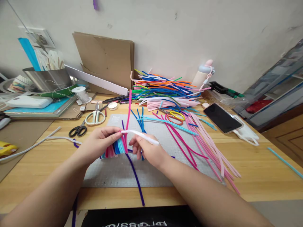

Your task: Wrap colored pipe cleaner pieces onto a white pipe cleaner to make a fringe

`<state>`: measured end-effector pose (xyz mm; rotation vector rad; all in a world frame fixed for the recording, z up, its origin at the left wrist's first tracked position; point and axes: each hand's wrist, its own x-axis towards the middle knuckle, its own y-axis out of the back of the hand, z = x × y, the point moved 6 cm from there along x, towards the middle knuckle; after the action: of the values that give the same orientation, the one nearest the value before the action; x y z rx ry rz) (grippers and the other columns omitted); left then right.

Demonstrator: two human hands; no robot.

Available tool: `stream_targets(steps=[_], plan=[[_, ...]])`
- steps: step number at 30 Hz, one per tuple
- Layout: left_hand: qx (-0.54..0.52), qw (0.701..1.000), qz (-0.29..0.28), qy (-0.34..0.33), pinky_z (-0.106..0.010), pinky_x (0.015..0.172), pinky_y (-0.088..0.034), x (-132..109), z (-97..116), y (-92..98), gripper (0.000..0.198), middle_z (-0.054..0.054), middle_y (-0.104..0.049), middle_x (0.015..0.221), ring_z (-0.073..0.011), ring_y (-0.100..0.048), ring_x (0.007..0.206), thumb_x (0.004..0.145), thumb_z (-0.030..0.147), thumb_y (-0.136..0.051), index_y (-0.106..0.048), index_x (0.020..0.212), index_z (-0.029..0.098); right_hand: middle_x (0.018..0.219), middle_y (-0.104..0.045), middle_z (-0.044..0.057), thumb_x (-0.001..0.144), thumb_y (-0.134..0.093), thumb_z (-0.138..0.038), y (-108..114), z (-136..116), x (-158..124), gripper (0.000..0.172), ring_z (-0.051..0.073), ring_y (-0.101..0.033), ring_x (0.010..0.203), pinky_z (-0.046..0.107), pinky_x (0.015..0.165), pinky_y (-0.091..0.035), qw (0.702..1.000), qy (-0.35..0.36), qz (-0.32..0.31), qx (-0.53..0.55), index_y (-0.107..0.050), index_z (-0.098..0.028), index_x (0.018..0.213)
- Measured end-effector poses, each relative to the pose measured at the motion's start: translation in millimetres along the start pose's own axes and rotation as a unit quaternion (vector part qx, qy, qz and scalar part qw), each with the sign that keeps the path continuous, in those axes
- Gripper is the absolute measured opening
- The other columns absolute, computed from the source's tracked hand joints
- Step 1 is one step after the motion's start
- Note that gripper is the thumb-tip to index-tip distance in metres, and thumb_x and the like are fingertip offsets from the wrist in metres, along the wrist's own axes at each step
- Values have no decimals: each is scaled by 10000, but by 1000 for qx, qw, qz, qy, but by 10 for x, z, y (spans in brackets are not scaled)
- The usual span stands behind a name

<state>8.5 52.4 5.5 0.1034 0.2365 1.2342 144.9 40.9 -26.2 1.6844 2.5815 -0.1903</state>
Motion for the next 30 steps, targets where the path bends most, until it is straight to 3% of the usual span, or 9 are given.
stream_targets(steps=[3, 6, 9, 17, 24, 28, 30], plan=[[26, 997, -66, 10, -189, 416, -397, -30, -15, -85, 279, 1, -557, 621, -87, -476, 469, 775, 408, -508, -620, 846, 163, 586, -552, -19, 809, -470, -456, 54, -13, 31, 294, 66, -506, 395, 148, 319, -281, 996, -9, 36, 86, -500, -163, 812], [40, 995, -93, -13, -217, 534, -445, -31, -2, -140, 198, -24, -601, 739, -119, -548, 616, 773, 342, -525, -587, 854, 172, 536, -537, -41, 744, -597, -397, 31, 18, 51, 262, 68, -491, 392, 140, 319, -279, 992, -20, 27, 121, -492, -175, 836], [42, 995, -83, -37, -237, 595, -454, -10, 9, -141, 148, -26, -602, 752, -137, -564, 685, 749, 307, -558, -542, 805, 171, 499, -534, -39, 714, -643, -369, 38, 30, 61, 260, 53, -453, 378, 140, 327, -275, 993, -17, 28, 115, -520, -155, 795], [100, 991, -87, -15, -177, 427, -347, -14, 16, -157, 142, 28, -518, 576, -77, -436, 472, 738, 306, -556, -573, 703, 169, 543, -541, -42, 680, -675, -378, 9, 10, 61, 288, 32, -432, 396, 149, 361, -295, 992, -32, -9, 126, -544, -134, 759], [139, 987, -74, -39, -213, 546, -423, 3, 25, -165, 130, -12, -621, 708, -119, -539, 610, 681, 296, -604, -627, 705, 171, 563, -569, -28, 676, -665, -395, -2, 20, 76, 293, 61, -500, 454, 173, 427, -370, 998, -6, 0, 60, -538, -136, 729], [136, 989, -64, 3, -189, 378, -359, 3, -45, -156, 210, 2, -606, 644, -81, -466, 398, 696, 369, -583, -596, 776, 175, 647, -579, -13, 679, -663, -346, 8, 0, 95, 250, 74, -533, 535, 186, 475, -415, 998, 24, 14, 60, -541, -138, 747], [144, 988, -53, -8, -195, 401, -379, -1, -35, -146, 189, -4, -615, 659, -93, -498, 426, 707, 358, -573, -585, 757, 176, 670, -568, -16, 671, -663, -301, -9, -4, 105, 227, 72, -527, 542, 170, 440, -392, 997, 30, 3, 66, -541, -142, 777]])
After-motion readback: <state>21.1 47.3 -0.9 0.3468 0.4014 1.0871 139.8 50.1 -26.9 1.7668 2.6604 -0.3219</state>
